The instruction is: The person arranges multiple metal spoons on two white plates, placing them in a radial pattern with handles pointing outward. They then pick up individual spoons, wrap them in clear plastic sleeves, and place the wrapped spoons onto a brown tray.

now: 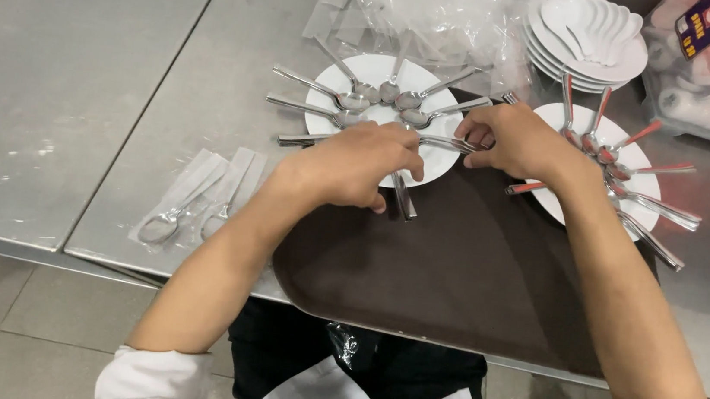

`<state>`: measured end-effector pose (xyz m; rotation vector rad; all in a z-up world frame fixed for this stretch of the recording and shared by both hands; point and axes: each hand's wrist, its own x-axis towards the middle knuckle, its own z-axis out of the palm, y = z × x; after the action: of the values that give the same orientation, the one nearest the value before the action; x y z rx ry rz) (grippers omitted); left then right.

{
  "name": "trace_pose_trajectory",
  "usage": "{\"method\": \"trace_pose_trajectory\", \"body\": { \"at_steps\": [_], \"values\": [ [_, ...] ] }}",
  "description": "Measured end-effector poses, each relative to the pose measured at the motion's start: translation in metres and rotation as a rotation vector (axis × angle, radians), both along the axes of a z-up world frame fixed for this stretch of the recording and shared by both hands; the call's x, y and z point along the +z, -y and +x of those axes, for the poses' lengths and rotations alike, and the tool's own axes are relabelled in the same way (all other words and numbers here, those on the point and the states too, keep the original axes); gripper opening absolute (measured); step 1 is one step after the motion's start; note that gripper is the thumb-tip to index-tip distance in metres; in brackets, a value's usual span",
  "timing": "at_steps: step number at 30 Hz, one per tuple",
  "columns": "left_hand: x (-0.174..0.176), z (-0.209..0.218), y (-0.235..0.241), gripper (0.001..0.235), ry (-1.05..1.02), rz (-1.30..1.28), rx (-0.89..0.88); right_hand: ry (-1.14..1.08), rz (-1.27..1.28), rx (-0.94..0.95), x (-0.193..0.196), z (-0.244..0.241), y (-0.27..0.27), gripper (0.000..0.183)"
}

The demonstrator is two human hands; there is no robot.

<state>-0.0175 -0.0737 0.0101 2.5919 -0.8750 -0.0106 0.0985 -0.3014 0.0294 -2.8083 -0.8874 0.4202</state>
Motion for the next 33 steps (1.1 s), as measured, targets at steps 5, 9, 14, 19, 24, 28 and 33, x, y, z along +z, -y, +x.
{"method": "trace_pose_trajectory", "body": {
  "at_steps": [5, 9, 14, 19, 24, 28, 33],
  "values": [
    [-0.019, 0.007, 0.012, 0.036, 0.005, 0.048, -0.045, 0.001, 0.025, 0.005, -0.001, 0.004, 0.002, 0.042],
    [-0.034, 0.018, 0.011, 0.021, 0.082, 0.067, -0.086, -0.001, 0.029, -0.022, -0.003, 0.003, 0.001, 0.04],
    [-0.039, 0.019, 0.011, 0.015, 0.075, 0.063, -0.038, 0.01, -0.034, -0.031, -0.008, 0.005, 0.006, 0.035],
    [-0.041, 0.021, 0.012, 0.012, 0.04, 0.05, 0.02, 0.033, -0.057, -0.029, -0.005, 0.0, 0.003, 0.033],
    [-0.045, 0.025, 0.011, 0.011, 0.039, 0.042, 0.007, 0.067, -0.076, -0.015, -0.001, -0.006, 0.002, 0.028],
    [-0.039, 0.021, 0.009, 0.01, 0.027, 0.042, 0.009, 0.08, -0.09, -0.02, -0.001, -0.003, 0.003, 0.026],
    [-0.028, 0.01, 0.006, 0.018, -0.038, 0.042, 0.063, 0.101, -0.051, -0.023, -0.002, -0.001, 0.004, 0.022]
  ]
}}
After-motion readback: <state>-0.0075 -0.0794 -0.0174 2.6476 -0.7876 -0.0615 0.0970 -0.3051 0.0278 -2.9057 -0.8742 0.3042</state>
